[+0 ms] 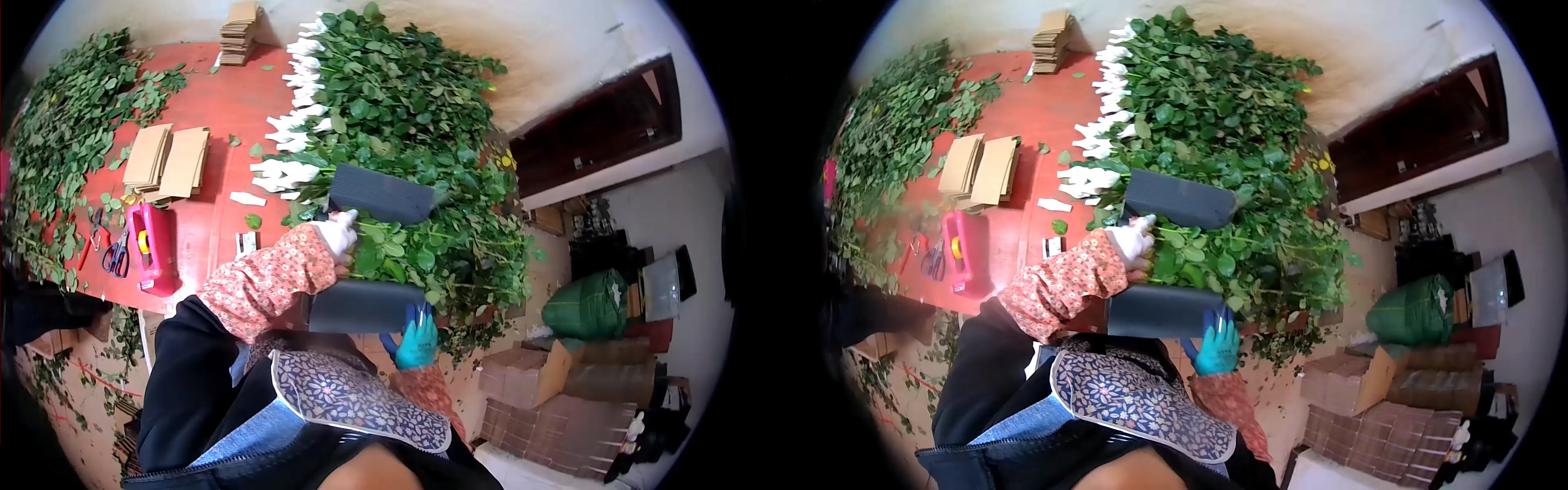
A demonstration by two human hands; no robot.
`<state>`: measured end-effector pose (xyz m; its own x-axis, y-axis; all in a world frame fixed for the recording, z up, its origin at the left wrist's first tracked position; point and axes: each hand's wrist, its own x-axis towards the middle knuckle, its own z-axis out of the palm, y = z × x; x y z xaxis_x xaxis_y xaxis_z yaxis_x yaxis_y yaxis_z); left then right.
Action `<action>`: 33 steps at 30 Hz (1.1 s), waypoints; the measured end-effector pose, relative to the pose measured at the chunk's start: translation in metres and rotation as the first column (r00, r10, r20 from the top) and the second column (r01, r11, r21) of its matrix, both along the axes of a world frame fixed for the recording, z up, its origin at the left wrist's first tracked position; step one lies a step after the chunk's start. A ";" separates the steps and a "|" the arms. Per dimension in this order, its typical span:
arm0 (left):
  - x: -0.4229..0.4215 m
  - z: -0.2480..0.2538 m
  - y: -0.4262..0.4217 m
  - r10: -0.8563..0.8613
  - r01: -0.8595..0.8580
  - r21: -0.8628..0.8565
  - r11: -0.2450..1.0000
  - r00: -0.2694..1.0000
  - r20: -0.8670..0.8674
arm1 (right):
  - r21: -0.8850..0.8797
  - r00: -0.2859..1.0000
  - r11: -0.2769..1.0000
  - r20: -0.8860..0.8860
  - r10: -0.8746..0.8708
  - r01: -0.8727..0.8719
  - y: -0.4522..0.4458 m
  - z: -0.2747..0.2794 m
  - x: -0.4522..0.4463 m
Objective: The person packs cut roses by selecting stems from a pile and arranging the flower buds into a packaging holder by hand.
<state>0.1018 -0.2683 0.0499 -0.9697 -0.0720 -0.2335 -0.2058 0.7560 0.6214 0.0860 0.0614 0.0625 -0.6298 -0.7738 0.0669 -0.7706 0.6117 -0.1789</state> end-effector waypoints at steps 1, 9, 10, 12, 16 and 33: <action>0.002 -0.001 -0.002 -0.155 0.139 -0.264 0.954 0.987 -0.040 | -0.047 0.998 0.997 0.012 -0.057 0.057 -0.007 -0.008 -0.001; 0.001 0.003 -0.010 -0.096 0.091 -0.143 0.986 0.995 -0.032 | -0.145 0.790 0.897 0.546 -0.279 0.417 0.000 0.042 -0.005; 0.002 -0.002 -0.012 -0.109 0.103 -0.163 0.981 0.993 -0.032 | -0.132 0.939 0.963 0.288 -0.190 0.235 -0.004 0.059 -0.012; 0.000 -0.006 -0.014 -0.134 0.139 -0.238 0.961 0.990 0.035 | -0.147 0.990 0.988 -0.120 -0.070 0.052 -0.017 0.092 -0.020; 0.000 0.001 -0.018 -0.200 0.203 -0.228 0.952 0.979 0.033 | -0.255 0.977 0.961 -0.205 0.054 -0.107 -0.046 0.120 -0.065; 0.043 0.035 0.018 -0.305 0.289 -0.147 0.946 0.947 -0.099 | -0.285 0.930 0.902 -0.269 0.251 -0.326 -0.147 0.105 -0.149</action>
